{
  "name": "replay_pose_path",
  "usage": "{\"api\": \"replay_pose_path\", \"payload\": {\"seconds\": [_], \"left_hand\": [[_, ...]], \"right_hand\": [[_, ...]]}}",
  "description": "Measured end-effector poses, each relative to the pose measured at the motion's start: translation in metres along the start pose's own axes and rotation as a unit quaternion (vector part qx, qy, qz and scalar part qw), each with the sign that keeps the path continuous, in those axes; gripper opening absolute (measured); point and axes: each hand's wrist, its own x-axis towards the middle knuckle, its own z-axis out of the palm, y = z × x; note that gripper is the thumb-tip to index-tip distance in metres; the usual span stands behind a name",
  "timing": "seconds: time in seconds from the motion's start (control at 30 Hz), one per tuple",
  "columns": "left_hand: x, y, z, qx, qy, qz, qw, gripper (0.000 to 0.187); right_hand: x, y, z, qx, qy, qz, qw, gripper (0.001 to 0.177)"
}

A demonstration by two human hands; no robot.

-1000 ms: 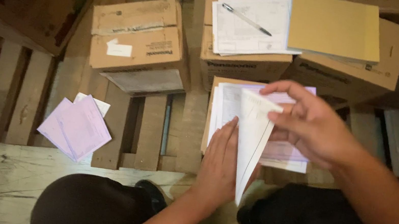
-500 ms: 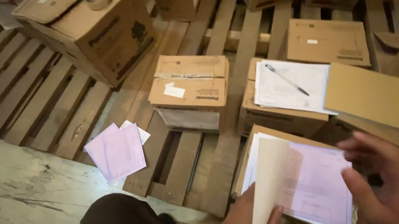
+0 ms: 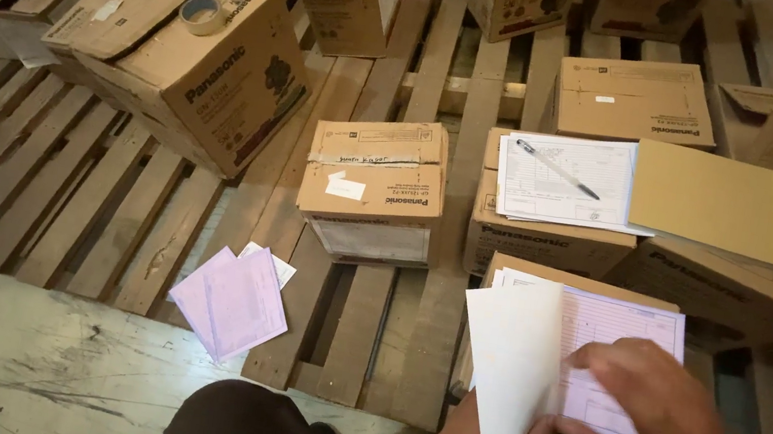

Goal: Taping cardboard boxes, attaching shipping labels, and reviewing inventory documentation in a warehouse setting.

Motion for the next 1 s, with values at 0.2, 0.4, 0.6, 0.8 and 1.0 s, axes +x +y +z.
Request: {"api": "replay_pose_path", "payload": {"seconds": [0.2,0.4,0.6,0.8,1.0], "left_hand": [[-0.002,-0.029,0.011,-0.003,-0.006,-0.031,1.000,0.046],[0.007,-0.086,0.027,0.069,-0.036,-0.165,0.983,0.067],[0.014,-0.025,-0.027,-0.080,-0.003,-0.306,0.949,0.070],[0.016,0.034,-0.060,0.001,0.046,-0.083,0.995,0.066],[0.015,0.033,-0.067,0.032,0.068,-0.150,0.986,0.069]], "right_hand": [[-0.007,0.022,-0.008,-0.057,0.042,0.006,0.997,0.083],[0.000,0.056,-0.026,-0.049,-0.028,0.257,0.965,0.058],[-0.022,0.087,-0.006,-0.033,-0.244,0.366,0.897,0.053],[-0.002,0.071,-0.002,0.080,-0.202,0.519,0.827,0.038],[-0.022,0.087,0.040,-0.037,-0.174,0.351,0.920,0.065]]}}
